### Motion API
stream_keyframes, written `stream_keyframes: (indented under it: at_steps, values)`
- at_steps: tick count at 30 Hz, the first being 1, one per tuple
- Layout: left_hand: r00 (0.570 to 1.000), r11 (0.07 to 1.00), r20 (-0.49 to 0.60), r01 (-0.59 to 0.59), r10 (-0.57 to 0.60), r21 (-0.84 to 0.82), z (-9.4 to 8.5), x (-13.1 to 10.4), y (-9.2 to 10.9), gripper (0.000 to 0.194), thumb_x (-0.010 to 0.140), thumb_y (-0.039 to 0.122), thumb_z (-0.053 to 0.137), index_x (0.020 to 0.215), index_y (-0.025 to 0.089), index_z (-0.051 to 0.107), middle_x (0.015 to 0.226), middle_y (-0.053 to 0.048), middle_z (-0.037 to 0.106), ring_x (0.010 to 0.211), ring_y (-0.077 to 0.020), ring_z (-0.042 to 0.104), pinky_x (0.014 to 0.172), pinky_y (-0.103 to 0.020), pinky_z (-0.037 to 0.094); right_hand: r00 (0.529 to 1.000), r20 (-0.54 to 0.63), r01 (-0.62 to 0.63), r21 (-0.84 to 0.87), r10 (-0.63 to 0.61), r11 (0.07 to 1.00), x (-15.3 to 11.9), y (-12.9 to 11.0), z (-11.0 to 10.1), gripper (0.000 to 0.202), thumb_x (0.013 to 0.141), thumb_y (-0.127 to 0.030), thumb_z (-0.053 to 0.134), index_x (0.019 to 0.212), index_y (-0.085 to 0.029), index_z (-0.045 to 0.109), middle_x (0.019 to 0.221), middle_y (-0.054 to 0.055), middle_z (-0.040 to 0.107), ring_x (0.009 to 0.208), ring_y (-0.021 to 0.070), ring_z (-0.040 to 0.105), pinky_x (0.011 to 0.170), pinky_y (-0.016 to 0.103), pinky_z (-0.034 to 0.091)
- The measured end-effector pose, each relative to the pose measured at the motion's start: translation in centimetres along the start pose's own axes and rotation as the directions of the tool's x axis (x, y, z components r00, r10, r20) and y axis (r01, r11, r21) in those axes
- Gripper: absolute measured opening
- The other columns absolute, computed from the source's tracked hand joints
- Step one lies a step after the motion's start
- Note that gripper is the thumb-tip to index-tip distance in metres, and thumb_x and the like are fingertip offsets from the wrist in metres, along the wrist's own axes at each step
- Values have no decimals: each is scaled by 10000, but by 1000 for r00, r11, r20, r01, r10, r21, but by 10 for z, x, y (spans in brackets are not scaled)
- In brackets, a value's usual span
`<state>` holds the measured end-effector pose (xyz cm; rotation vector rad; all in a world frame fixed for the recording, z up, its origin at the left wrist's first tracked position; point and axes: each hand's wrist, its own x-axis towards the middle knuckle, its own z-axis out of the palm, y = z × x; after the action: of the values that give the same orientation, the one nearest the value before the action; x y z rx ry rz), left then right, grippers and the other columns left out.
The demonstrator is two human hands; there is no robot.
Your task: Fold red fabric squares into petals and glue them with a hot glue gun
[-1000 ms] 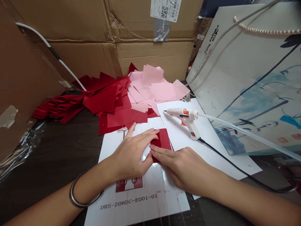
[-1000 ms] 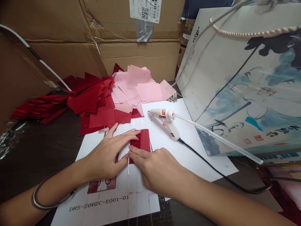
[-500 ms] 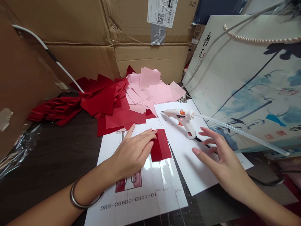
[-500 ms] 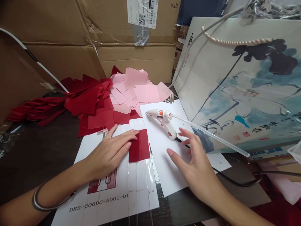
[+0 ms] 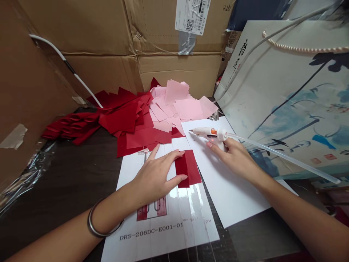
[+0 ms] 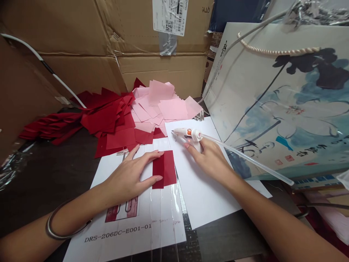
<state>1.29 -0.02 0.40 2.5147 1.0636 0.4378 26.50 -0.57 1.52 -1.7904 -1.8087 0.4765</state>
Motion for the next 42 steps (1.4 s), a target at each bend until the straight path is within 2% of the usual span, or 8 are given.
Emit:
stream_keyframes:
  at_steps: [5,9,13,17,21,29,36,42]
  values:
    - [999,999,28,-22,22,24,0,1,-2,490,927,440,503,1346,191,460,1372,-78,570,1287,-297,503,1182,-584,141,999,6,-48,93,48,994,-7,-3,-5,387,917,-512,485,1114,-236,672,859,33,688,676,208,598,633,379,505]
    - [998,999,37,-42,41,32,0,1,-4,475,937,437,489,1340,186,476,1394,-80,553,1286,-273,512,1193,-568,112,1000,27,-14,183,9,983,-15,-9,-15,358,909,-514,505,855,-213,691,966,43,699,849,235,630,716,378,501]
    - [999,997,47,-19,16,72,0,0,-4,504,938,471,480,1349,181,472,1408,-73,540,1308,-272,490,1200,-545,122,996,88,-6,163,-9,987,-22,-12,-19,438,913,-529,483,651,-211,632,833,49,676,796,226,610,698,370,475]
    - [998,997,54,-16,12,82,1,-1,-4,520,935,488,479,1354,179,471,1407,-69,541,1309,-276,488,1203,-543,127,992,121,2,178,-24,984,-23,-13,-20,440,916,-528,478,624,-214,578,787,43,648,740,207,581,668,353,448]
    - [998,997,55,-29,25,71,2,1,-5,506,937,478,486,1343,176,483,1398,-74,550,1293,-269,508,1202,-554,119,988,151,22,133,-42,991,-22,-12,-27,435,907,-530,501,594,-230,547,586,15,540,641,197,545,627,336,415]
    - [998,998,61,-17,13,58,1,-1,-2,580,901,512,533,1367,175,462,1415,-79,531,1322,-272,475,1201,-560,98,988,136,-64,-32,68,997,-27,-12,-39,474,886,-617,470,673,-218,612,492,-9,471,530,180,484,563,314,364]
    - [998,997,67,-7,2,74,1,-1,-2,615,899,533,526,1386,167,444,1431,-77,514,1333,-273,460,1200,-561,92,984,151,-77,-91,91,993,-26,-13,-35,514,884,-646,436,633,-203,509,564,13,533,555,172,496,537,301,340]
    - [998,998,68,-6,2,60,3,-2,-4,586,903,538,519,1364,180,465,1432,-78,513,1340,-256,453,1198,-564,78,975,185,-110,-90,125,990,-25,-12,-31,524,883,-681,394,677,-209,487,606,-3,492,575,163,450,545,304,334]
